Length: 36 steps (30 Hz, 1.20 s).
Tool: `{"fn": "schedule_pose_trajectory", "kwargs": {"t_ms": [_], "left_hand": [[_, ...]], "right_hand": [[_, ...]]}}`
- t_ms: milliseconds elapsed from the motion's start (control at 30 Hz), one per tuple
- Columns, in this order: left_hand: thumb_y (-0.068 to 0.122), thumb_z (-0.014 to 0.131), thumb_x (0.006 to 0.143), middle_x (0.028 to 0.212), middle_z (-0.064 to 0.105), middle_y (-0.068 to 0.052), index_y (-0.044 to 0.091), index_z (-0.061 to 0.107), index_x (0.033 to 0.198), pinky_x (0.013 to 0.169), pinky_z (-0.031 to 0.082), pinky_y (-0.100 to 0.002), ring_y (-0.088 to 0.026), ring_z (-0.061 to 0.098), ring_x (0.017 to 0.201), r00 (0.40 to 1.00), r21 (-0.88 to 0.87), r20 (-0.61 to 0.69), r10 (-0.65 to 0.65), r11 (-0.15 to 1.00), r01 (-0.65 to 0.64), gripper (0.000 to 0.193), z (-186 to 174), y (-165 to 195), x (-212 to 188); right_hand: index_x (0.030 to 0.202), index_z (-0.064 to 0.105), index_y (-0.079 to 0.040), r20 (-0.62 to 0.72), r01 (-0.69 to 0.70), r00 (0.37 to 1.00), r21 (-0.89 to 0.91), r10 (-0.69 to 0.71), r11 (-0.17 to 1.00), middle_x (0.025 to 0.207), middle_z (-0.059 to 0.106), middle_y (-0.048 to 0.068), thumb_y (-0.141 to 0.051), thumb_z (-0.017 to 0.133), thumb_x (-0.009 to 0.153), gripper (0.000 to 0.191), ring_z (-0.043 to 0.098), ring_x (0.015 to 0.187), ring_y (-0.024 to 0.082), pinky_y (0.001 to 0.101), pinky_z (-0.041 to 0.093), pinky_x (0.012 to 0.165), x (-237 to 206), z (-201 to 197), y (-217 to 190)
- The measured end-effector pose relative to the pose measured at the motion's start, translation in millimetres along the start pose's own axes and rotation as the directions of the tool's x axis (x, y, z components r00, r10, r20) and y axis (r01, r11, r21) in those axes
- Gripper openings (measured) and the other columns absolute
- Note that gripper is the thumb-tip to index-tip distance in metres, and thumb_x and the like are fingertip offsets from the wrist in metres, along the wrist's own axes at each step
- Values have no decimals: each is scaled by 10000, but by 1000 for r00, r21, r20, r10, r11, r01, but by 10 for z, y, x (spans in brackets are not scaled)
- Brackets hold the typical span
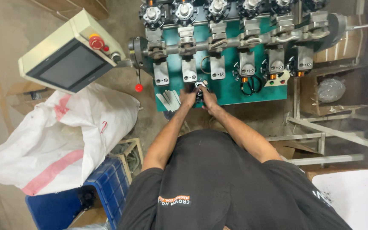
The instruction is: The person fits a black cylindrical component onto a station of a multi-spindle winding machine and operates the machine lever, then trims material with scissors. They wrap finished components in plastic film, pack them into a blue bin, and reload the machine with new parts.
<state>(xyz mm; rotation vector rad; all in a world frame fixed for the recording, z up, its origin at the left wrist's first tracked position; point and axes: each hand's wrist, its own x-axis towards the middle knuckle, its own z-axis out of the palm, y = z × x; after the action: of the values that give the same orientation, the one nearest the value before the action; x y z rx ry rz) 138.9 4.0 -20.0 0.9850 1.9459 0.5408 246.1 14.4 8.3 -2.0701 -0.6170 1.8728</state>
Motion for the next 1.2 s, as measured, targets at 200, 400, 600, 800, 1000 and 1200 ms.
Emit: {"fn": "schedule_pose_trajectory", "kwargs": {"t_ms": [200,400,600,800,1000,1200], "left_hand": [[507,619,955,1357,654,-186,124,672,1299,1095,437,-446,-365,579,1269,864,-53,373,340,937,-346,518,456,-170,-432],[557,481,1020,1536,464,-156,67,402,1523,1117,385,-409,-294,463,1405,799,-354,410,439,884,-305,707,856,295,-340],[608,436,981,1472,501,-39,193,423,1472,1051,414,-469,-212,475,1350,886,-773,409,221,600,207,643,1314,758,-155],[467,498,1071,1203,670,-21,93,587,1335,894,481,-392,-185,626,1062,985,-939,133,109,332,90,466,1507,1175,-55],[319,457,1104,1185,704,-56,36,619,1283,929,538,-355,-186,677,1059,967,-951,65,248,309,-16,372,1371,1366,-95],[369,460,1091,1350,637,-59,-3,579,1382,1091,426,-329,-179,582,1237,951,-813,-74,302,533,-232,488,1262,1328,56]], "right_hand": [[1105,674,-151,387,-307,911,402,143,863,983,684,72,-522,634,903,424,636,899,250,425,555,713,54,-965,509],[1120,647,-192,-34,-50,993,744,112,666,1019,696,27,-395,666,850,339,634,948,203,451,500,823,-531,-3296,1698],[1203,646,-176,-651,461,671,741,354,488,1026,698,27,-444,674,936,379,657,916,200,391,530,772,-1577,-5173,2961],[1233,640,-111,-668,151,189,744,720,651,1112,680,78,-315,683,935,364,643,1014,241,437,529,878,-2072,-5716,3717],[1236,661,-91,-877,-332,315,256,363,908,1158,664,102,-216,611,972,296,618,1006,202,394,507,853,-1521,-5562,3493],[1088,692,-33,-574,448,783,253,-239,858,773,708,93,-154,574,1020,182,654,604,124,269,523,519,-80,-3864,1750]]}}
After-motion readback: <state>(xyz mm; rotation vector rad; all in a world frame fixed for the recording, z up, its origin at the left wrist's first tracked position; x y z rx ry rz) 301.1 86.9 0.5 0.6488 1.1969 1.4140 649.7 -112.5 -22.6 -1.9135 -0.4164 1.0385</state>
